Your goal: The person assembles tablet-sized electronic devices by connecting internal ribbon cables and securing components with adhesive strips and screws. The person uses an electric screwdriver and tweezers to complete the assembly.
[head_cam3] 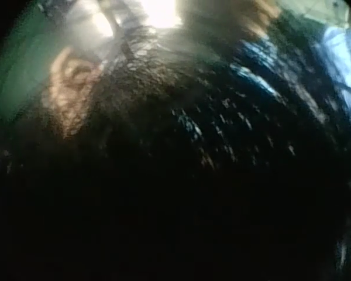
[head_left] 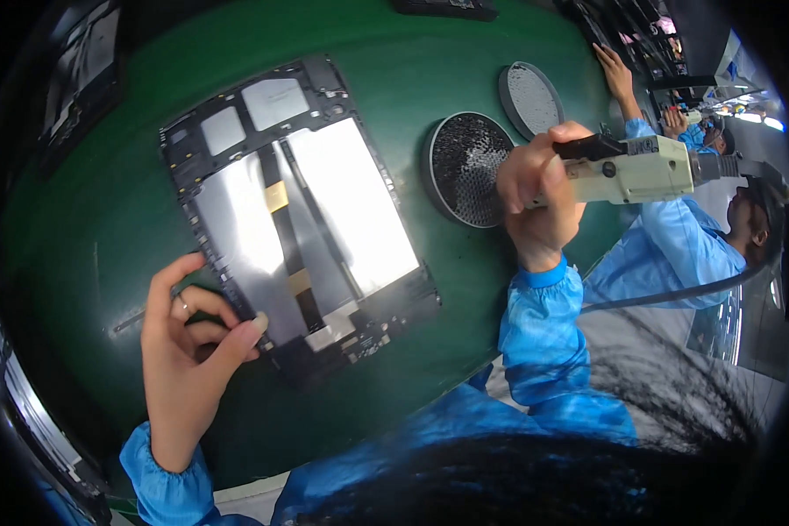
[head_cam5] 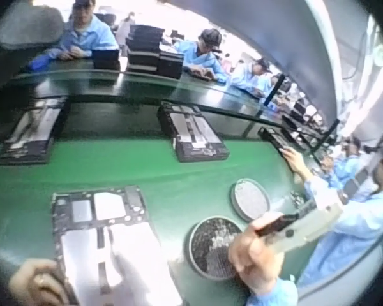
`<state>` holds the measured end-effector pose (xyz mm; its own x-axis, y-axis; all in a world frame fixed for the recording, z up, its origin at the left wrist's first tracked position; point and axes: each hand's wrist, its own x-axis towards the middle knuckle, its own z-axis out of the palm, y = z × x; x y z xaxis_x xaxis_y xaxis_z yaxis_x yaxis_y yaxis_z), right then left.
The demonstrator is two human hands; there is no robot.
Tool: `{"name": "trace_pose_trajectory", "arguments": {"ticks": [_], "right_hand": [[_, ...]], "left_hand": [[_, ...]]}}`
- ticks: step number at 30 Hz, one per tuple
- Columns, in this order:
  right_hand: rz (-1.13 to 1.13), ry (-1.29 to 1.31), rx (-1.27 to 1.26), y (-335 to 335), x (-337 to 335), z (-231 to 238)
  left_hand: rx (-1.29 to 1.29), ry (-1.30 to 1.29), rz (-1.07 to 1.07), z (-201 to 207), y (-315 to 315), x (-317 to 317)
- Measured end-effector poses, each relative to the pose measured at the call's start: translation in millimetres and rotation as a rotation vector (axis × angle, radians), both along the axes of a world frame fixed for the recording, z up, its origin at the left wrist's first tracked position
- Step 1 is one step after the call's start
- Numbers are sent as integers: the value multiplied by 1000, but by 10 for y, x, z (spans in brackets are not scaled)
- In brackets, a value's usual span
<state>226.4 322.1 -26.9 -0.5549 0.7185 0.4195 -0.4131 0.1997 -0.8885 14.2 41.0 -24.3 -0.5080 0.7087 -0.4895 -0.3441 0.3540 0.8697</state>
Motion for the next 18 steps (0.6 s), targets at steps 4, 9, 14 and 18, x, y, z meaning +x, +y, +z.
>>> {"name": "trace_pose_trajectory", "arguments": {"ticks": [4,9,14,18], "right_hand": [[-85,79,-6,-14,5,43],[-33,149,54,-100,-14,230],[-139,132,101,-68,46,122],[-229,115,21,-16,12,74]], "left_hand": [[20,14,-2,11,-15,30],[54,26,-14,-32,2,53],[45,18,-37,-15,0,39],[23,3,7,17,24,52]]}}
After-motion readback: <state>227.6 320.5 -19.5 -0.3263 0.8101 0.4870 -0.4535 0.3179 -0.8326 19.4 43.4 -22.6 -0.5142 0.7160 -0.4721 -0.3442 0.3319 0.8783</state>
